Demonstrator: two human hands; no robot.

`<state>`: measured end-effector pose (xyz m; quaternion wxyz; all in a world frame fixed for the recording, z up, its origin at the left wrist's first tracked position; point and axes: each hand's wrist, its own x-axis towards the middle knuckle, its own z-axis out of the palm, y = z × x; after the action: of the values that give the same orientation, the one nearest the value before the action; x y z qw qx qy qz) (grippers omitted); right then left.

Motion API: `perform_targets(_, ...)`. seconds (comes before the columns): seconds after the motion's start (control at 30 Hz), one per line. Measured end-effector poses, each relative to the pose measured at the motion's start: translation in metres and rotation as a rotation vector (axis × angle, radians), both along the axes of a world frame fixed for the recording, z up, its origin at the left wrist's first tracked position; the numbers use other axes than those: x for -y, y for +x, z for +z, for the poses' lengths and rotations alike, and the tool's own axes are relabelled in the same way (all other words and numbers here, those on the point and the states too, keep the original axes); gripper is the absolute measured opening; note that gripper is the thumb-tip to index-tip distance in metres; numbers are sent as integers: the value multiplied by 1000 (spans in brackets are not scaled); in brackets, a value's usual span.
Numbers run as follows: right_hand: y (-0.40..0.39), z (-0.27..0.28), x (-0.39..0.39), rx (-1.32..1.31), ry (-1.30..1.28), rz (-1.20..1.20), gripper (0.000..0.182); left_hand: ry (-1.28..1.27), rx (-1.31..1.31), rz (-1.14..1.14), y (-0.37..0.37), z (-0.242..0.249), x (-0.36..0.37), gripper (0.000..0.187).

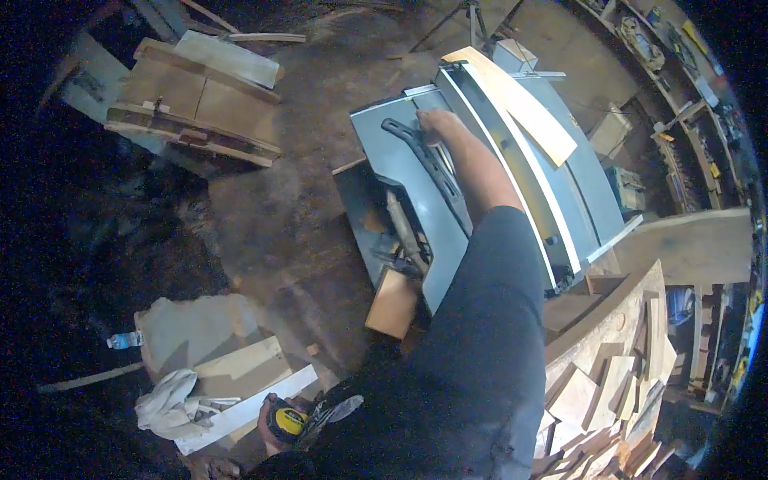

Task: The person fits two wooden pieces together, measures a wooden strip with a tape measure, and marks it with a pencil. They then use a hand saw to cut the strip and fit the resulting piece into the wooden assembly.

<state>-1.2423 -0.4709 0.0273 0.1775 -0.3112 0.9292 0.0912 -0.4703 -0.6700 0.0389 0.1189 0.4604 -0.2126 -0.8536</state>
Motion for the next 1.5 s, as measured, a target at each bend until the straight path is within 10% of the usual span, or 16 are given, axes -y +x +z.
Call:
perform_targets(0.33, 34, 43, -31, -284, -668, -80, 34, -49, 174, -217, -37, 18, 15, 27)
perform_targets(0.5, 251, 155, -28, -18, -816, 50, 37, -381, 55, -872, -94, 26, 36, 31)
perform_targets(0.7, 551, 138, -33, 430, -912, 150, 38, -637, -305, -1574, -131, 71, 3, 36)
perform_targets(1.0, 870, 95, -113, 205, -1470, -908, 30, -643, -767, -2355, -44, 38, -119, 45)
perform_targets(1.2, 987, 85, -169, 216, -1615, -1105, 29, -853, -893, -2719, 19, 64, -229, 53)
perform_targets(1.27, 1033, 73, -191, 204, -1935, -1103, 34, -426, -809, -2929, 43, 64, -263, 53)
perform_targets(1.5, 1269, 27, -383, -664, -2191, -2097, 21, -678, -1095, -3374, 113, 33, -420, 41)
